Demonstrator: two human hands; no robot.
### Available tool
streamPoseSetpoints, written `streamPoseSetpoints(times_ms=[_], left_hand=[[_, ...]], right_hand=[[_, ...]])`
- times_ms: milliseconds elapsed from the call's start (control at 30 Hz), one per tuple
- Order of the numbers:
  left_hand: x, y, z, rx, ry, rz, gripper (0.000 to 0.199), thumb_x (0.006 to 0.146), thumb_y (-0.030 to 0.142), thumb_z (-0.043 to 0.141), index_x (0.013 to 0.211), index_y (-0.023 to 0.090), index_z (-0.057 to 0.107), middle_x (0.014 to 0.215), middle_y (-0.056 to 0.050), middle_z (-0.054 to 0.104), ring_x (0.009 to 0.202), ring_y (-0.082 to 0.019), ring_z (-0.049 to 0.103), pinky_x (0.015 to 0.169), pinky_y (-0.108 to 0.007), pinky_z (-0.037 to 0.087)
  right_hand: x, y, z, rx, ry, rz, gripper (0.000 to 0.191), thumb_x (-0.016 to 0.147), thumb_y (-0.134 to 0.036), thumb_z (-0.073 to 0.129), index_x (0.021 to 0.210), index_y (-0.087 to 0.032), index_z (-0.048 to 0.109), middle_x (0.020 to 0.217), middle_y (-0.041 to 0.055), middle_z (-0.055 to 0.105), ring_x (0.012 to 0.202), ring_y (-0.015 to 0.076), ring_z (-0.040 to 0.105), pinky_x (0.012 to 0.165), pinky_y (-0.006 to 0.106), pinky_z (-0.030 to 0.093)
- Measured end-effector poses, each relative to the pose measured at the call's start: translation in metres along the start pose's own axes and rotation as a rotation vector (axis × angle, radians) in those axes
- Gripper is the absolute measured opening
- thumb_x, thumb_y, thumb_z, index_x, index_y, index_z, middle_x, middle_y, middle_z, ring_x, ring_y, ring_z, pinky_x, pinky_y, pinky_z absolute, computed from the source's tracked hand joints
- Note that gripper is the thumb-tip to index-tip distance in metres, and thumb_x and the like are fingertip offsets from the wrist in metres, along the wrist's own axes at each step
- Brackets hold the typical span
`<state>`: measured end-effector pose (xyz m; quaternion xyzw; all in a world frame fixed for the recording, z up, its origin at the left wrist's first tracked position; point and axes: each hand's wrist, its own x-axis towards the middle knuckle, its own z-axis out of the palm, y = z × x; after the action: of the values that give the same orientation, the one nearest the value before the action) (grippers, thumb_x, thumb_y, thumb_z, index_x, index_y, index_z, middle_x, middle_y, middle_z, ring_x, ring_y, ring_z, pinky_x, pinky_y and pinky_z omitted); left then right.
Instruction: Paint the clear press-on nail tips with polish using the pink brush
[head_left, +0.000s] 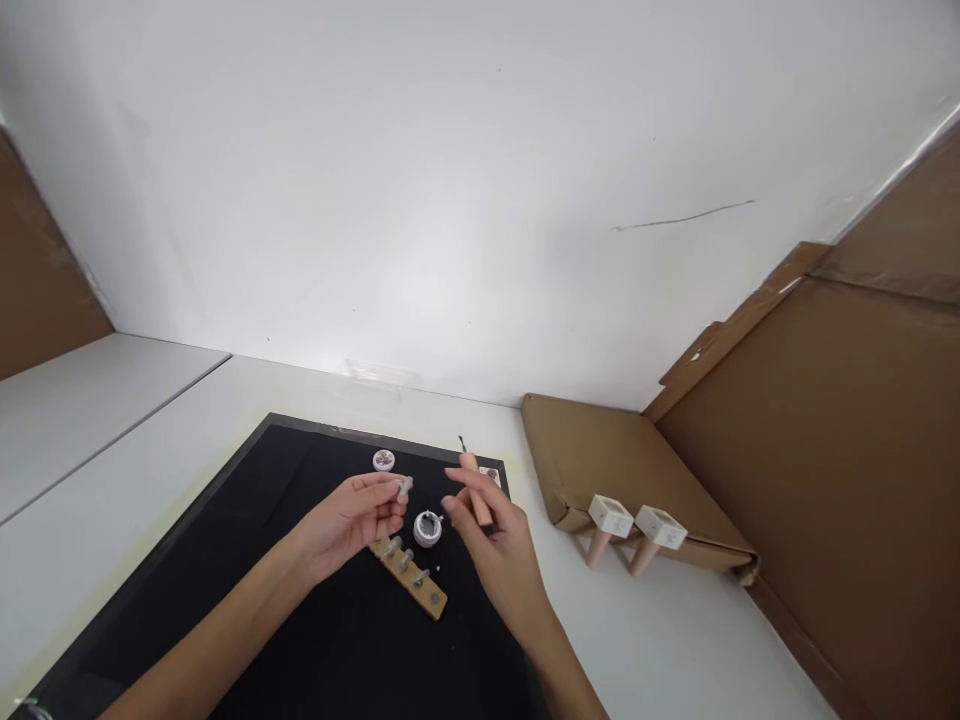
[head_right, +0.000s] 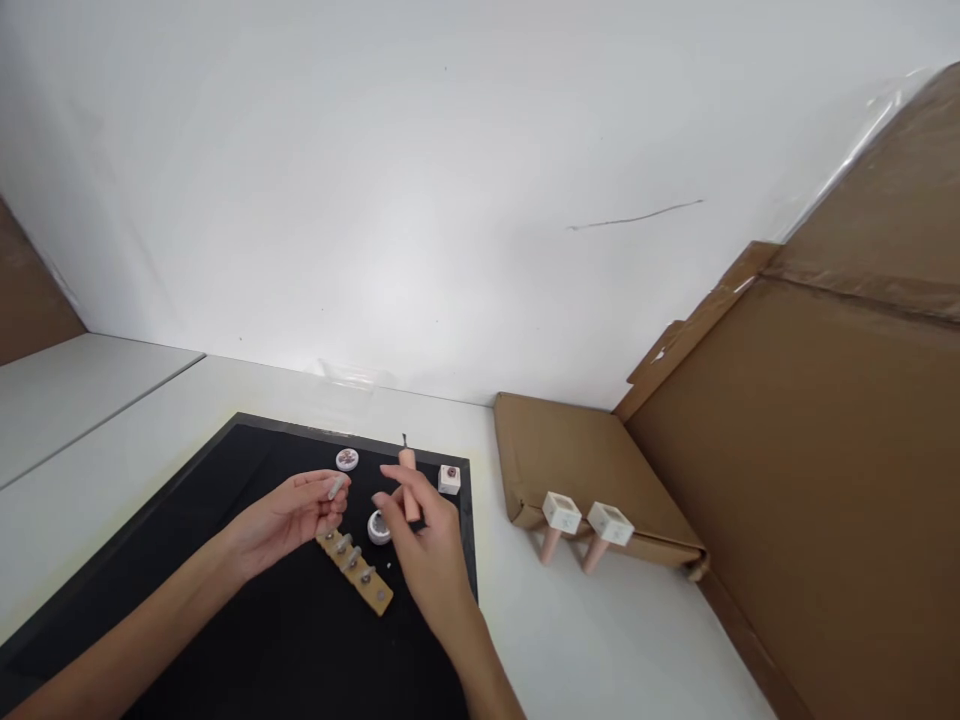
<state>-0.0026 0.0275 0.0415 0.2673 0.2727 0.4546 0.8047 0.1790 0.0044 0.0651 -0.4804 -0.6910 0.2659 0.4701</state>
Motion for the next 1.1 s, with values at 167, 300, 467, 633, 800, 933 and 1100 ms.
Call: streamPoseSetpoints(times_ms=[167, 300, 467, 633, 800, 933, 1100], left_hand=[[-0.002, -0.004, -0.024, -0.045, 0.114, -0.007, 0.017, 0.064, 0.016, 0.081, 0.077, 0.009, 0.073, 0.063, -0.001, 0.062, 0.058, -0.008, 0.057, 0.059, -0.018, 0.049], [-0.003, -0.008, -0.032, -0.048, 0.141, -0.024, 0.016, 0.067, 0.015, 0.077, 0.081, 0.010, 0.073, 0.064, -0.002, 0.063, 0.058, -0.008, 0.057, 0.060, -0.021, 0.050], [0.000, -0.011, -0.040, -0.024, 0.148, -0.035, 0.023, 0.067, 0.019, 0.079, 0.088, 0.011, 0.073, 0.064, -0.001, 0.063, 0.058, -0.008, 0.057, 0.063, -0.022, 0.049], [0.003, -0.014, -0.044, 0.053, 0.159, -0.043, 0.022, 0.068, 0.024, 0.080, 0.084, 0.011, 0.073, 0.069, -0.004, 0.068, 0.063, -0.009, 0.059, 0.066, -0.021, 0.048], [0.002, -0.014, -0.042, 0.132, 0.179, -0.047, 0.020, 0.068, 0.024, 0.080, 0.083, 0.012, 0.074, 0.073, -0.005, 0.071, 0.066, -0.010, 0.060, 0.069, -0.022, 0.047], [-0.001, -0.013, -0.040, 0.161, 0.187, -0.047, 0.020, 0.067, 0.026, 0.081, 0.081, 0.012, 0.074, 0.072, -0.005, 0.071, 0.066, -0.011, 0.061, 0.070, -0.023, 0.048], [-0.002, -0.012, -0.038, 0.169, 0.175, -0.042, 0.020, 0.066, 0.026, 0.081, 0.080, 0.013, 0.074, 0.072, -0.004, 0.071, 0.066, -0.010, 0.061, 0.070, -0.022, 0.048]], right_hand=[[-0.012, 0.024, -0.006, 0.002, -0.027, 0.058, 0.040, 0.095, -0.038, 0.037, 0.121, -0.018, 0.059, 0.051, -0.0059, 0.049, 0.050, 0.0129, 0.053, 0.071, 0.033, 0.051], [-0.018, 0.033, -0.005, -0.040, -0.074, 0.091, 0.035, 0.096, -0.035, 0.034, 0.122, -0.018, 0.049, 0.053, -0.0068, 0.046, 0.050, 0.0126, 0.052, 0.060, 0.027, 0.051], [-0.016, 0.035, -0.003, -0.174, -0.151, 0.084, 0.015, 0.091, -0.032, 0.042, 0.087, -0.021, 0.052, 0.060, -0.0034, 0.054, 0.049, 0.0120, 0.049, 0.045, 0.022, 0.039], [-0.014, 0.037, 0.001, -0.317, -0.202, 0.036, 0.016, 0.090, -0.027, 0.044, 0.076, -0.022, 0.049, 0.058, -0.0028, 0.055, 0.048, 0.0131, 0.050, 0.045, 0.023, 0.033], [-0.017, 0.046, 0.005, -0.397, -0.228, -0.014, 0.016, 0.092, -0.026, 0.041, 0.079, -0.022, 0.052, 0.063, -0.0007, 0.061, 0.049, 0.0133, 0.054, 0.046, 0.023, 0.035], [-0.019, 0.053, 0.009, -0.438, -0.230, -0.051, 0.019, 0.090, -0.023, 0.043, 0.072, -0.023, 0.048, 0.063, -0.0003, 0.063, 0.050, 0.0137, 0.057, 0.049, 0.023, 0.037], [-0.020, 0.057, 0.013, -0.462, -0.218, -0.073, 0.020, 0.089, -0.021, 0.044, 0.070, -0.023, 0.044, 0.064, -0.0006, 0.064, 0.053, 0.0143, 0.061, 0.051, 0.022, 0.040]])
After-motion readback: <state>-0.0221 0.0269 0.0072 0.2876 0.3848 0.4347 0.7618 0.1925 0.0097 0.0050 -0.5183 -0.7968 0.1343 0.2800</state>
